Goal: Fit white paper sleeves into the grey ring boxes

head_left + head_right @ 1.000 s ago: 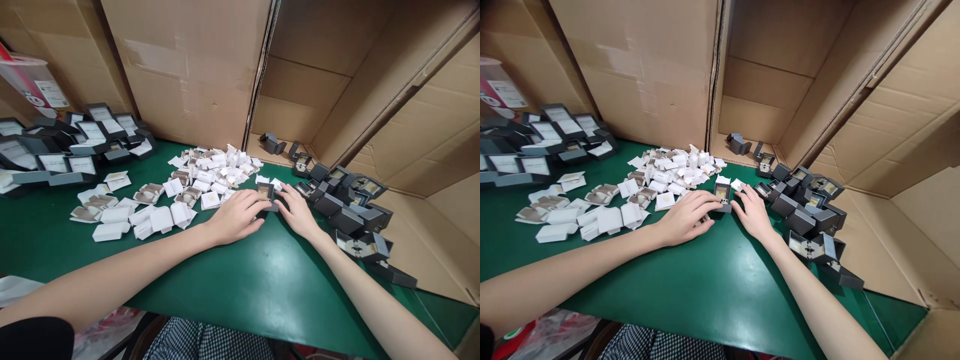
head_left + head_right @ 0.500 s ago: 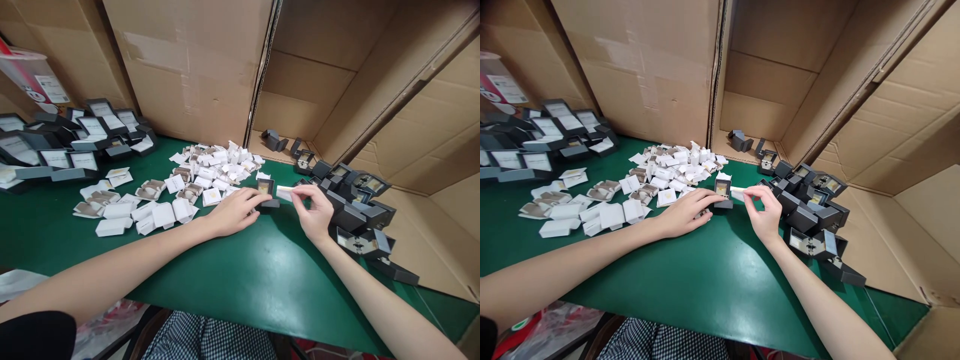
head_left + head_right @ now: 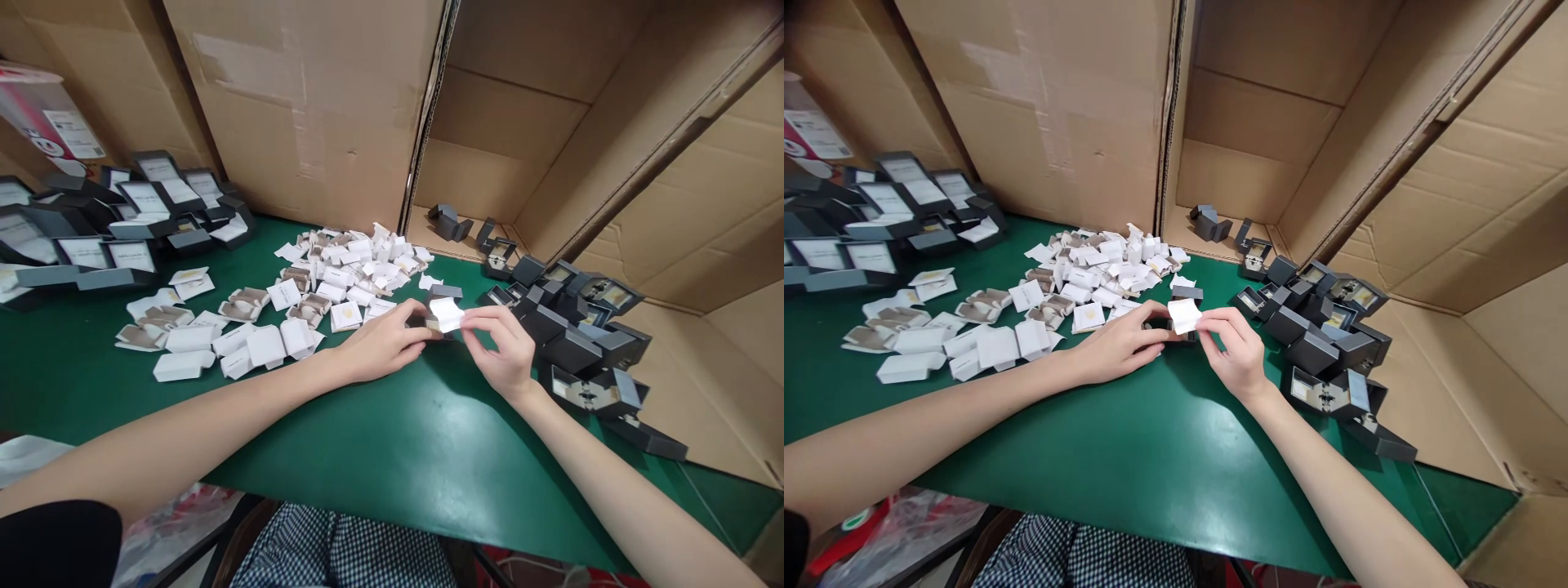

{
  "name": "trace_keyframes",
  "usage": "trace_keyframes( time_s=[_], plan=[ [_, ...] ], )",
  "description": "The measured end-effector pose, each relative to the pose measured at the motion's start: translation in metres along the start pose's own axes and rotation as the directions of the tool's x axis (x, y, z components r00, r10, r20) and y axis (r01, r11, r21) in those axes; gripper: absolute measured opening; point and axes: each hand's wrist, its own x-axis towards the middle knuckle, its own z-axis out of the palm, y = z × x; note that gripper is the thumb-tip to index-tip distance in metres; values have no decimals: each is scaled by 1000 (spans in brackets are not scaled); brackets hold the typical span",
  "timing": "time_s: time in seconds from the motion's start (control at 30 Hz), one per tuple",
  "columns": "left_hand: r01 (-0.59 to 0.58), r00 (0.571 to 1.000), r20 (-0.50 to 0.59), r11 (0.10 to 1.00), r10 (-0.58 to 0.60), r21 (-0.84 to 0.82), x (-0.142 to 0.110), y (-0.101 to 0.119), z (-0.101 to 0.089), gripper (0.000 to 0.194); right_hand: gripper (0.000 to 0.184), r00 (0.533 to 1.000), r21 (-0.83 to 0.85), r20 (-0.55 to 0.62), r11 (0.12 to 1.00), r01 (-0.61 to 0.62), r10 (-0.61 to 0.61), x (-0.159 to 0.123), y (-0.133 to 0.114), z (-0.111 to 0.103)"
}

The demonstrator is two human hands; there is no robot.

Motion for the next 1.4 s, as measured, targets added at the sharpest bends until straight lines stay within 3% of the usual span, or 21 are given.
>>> trace_keyframes(
  time_s=[0.23,0.6,0.83,1.17,1.4],
  plan=[
    [-46,999,-16,999,46,3,0,1,0,33,17,992,-135,119,991,-12,28,-3,4,2],
    [-58,998,-3,998,58,1,-1,1,1,35,29,944,-150,292,982,-112,153,-6,4,3],
    [-70,997,-3,996,71,63,0,2,0,35,29,943,-159,293,981,-114,157,-7,4,3],
    [-184,981,-37,973,191,138,1,3,2,33,24,964,-174,212,977,-123,159,-7,1,3],
    [-204,978,-14,968,208,147,3,4,2,34,25,945,-306,303,952,-24,121,-5,-4,3]
  ],
)
